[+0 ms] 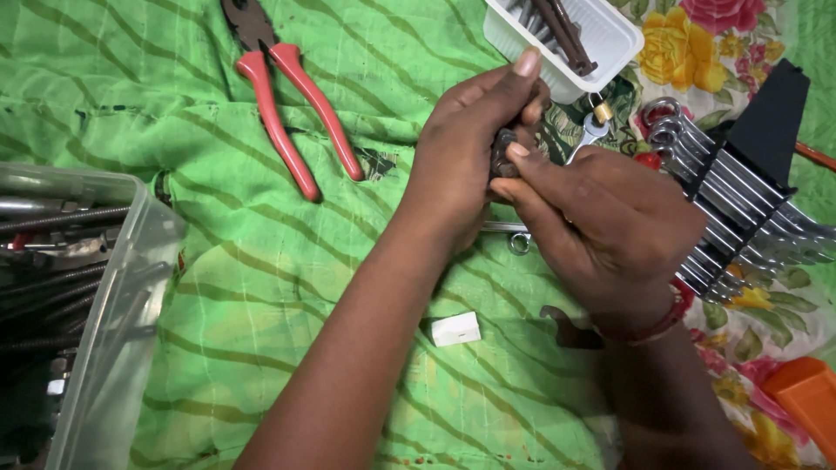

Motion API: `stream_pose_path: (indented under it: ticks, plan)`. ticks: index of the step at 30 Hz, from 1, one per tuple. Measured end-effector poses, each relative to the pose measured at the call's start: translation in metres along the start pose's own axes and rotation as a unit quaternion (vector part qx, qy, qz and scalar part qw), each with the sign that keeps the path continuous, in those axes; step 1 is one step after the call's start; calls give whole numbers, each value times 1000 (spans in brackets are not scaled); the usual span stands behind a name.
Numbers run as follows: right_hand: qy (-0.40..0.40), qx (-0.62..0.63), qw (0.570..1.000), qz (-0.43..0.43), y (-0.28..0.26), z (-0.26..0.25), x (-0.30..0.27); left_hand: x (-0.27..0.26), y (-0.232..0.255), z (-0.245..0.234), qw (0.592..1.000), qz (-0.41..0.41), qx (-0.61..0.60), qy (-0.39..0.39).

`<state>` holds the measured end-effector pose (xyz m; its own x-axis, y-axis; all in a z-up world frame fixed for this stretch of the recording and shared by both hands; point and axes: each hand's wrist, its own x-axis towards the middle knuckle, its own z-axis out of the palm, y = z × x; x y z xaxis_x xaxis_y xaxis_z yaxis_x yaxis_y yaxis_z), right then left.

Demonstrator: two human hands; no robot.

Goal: The person uses pliers and a wrench to disassemble a small metal lock. They remove the internal components and place them into a white container. The person then picks up a bolt and a nut, threads them together, and places them back into the container.

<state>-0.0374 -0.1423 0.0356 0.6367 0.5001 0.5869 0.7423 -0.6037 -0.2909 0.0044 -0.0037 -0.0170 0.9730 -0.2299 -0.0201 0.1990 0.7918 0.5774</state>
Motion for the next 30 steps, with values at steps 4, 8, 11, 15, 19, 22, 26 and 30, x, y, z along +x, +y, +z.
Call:
stream_pose_path:
  ticks: [4,8,11,15,19,22,26,30]
  plan:
    - [-2,11,999,31,-7,-5,5,0,0,3,999,-5,-1,53]
    - [0,35,998,44,-8,-5,4,0,-2,3,997,14,31,74]
    - [-3,24,999,22,-5,-5,0,1,-5,2,995,55,45,69]
    - [3,22,999,43,-5,-4,0,-2,-8,3,987,112,87,76]
    - [22,69,990,125,-14,3,0,-7,-6,6,961,177,191,97]
    - [23,71,986,150,-15,6,-3,-13,3,9,933,199,280,110]
    - [15,157,960,231,-16,11,-13,-20,13,16,880,243,394,110]
    - [-7,389,845,367,-11,23,-13,-22,16,22,837,273,469,71]
